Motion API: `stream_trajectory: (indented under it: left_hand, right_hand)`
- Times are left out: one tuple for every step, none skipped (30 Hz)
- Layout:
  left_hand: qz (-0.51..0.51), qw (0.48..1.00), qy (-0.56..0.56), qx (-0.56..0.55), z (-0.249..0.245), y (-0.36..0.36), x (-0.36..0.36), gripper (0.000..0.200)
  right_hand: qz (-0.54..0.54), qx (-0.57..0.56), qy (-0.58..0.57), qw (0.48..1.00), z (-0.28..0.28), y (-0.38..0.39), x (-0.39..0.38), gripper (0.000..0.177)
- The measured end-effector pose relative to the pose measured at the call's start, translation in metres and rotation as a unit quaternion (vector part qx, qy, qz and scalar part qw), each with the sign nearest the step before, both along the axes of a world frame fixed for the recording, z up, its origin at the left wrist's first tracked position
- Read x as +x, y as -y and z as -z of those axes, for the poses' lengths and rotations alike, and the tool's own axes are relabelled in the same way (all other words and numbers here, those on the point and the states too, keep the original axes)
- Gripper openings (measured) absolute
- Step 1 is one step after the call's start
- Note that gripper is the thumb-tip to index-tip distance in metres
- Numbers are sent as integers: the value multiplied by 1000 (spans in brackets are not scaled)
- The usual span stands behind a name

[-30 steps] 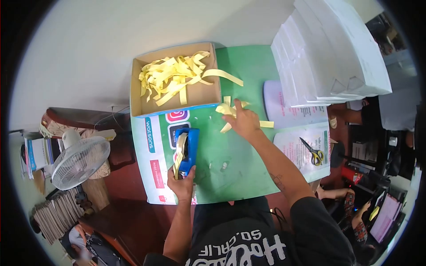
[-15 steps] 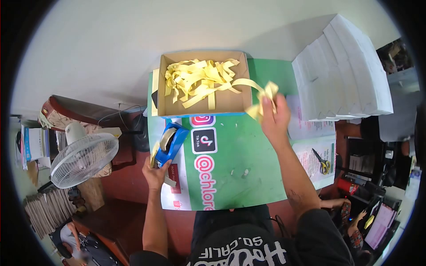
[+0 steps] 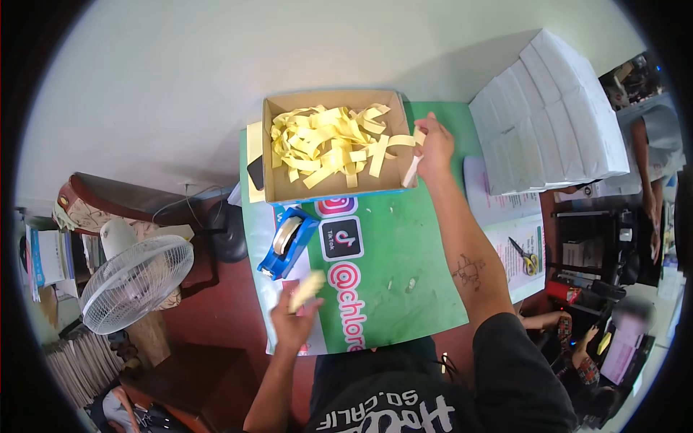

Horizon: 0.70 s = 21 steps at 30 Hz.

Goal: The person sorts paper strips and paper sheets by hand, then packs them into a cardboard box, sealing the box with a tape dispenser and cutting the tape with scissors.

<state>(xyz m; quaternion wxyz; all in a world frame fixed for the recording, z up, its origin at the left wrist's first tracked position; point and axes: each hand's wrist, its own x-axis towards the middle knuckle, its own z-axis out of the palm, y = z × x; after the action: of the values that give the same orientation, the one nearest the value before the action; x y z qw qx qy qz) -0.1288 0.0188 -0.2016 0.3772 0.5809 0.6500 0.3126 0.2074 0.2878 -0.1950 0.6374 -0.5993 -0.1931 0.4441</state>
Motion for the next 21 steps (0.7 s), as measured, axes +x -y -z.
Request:
stream_trajectory:
  left_hand:
    - [28, 1000, -10, 4, 3, 0, 16, 57]
    - [57, 998, -35, -19, 11, -4, 26, 56]
    - [83, 993, -79, 13, 8, -15, 41, 58]
    - [110, 986, -121, 42, 5, -25, 52, 59]
    - [134, 981, -135, 31, 7, -34, 59, 59]
    - [155, 976, -150, 22, 10, -44, 65, 60]
    - [174, 971, -166, 14, 14, -52, 69, 60]
    - [180, 967, -176, 26, 22, -58, 70, 60]
    - [187, 964, -185, 37, 30, -62, 70, 61]
    - [196, 960, -194, 47, 35, -66, 69, 61]
    - [213, 955, -203, -23, 28, -71, 71, 69]
    - [232, 948, -218, -16, 25, -73, 71, 72]
    - [251, 939, -234, -10, 24, -74, 71, 75]
    - [269, 930, -250, -3, 22, -74, 71, 78]
    - [288, 927, -233, -58, 22, -73, 73, 87]
    - [292, 927, -234, -28, 21, -71, 75, 88]
    - [297, 925, -236, -1, 21, -66, 76, 89]
    - [301, 923, -238, 25, 20, -62, 77, 91]
    - [306, 924, -228, 10, 18, -61, 79, 94]
    - [293, 926, -238, 22, 18, -60, 82, 95]
    - [281, 927, -248, 33, 18, -58, 85, 96]
  right_hand:
    - [-20, 17, -59, 998, -3, 0, -5, 27]
    - [-38, 29, -117, 992, -6, -1, -9, 26]
    - [-78, 52, -191, 977, -15, -6, -23, 26]
    - [-115, 73, -263, 955, -17, -7, -31, 27]
    - [-137, 77, -188, 970, -17, -5, -34, 28]
    - [-160, 81, -110, 978, -14, -4, -36, 31]
    - [-171, 76, -8, 982, -11, -4, -31, 34]
    - [-175, 67, 96, 978, -9, -4, -26, 38]
    - [-161, 46, 223, 960, -6, 0, -7, 39]
    - [-149, 29, 356, 922, 4, 6, 9, 38]
    - [-123, 4, 483, 867, 14, 11, 25, 37]
    - [-102, -14, 609, 786, 33, 15, 38, 32]
    - [-136, -44, 621, 771, 41, 19, 49, 27]
    - [-171, -73, 632, 753, 48, 22, 59, 23]
    - [-259, -111, 528, 801, 50, 25, 68, 20]
    - [-341, -145, 412, 832, 53, 25, 75, 17]
    - [-309, -103, 332, 885, 59, 27, 78, 16]
    - [-271, -105, 323, 901, 47, 30, 77, 16]
    - [-234, -106, 313, 914, 21, 32, 71, 16]
    - [-195, -108, 302, 927, 8, 34, 64, 16]
    - [-170, -30, 307, 936, 10, 30, 55, 14]
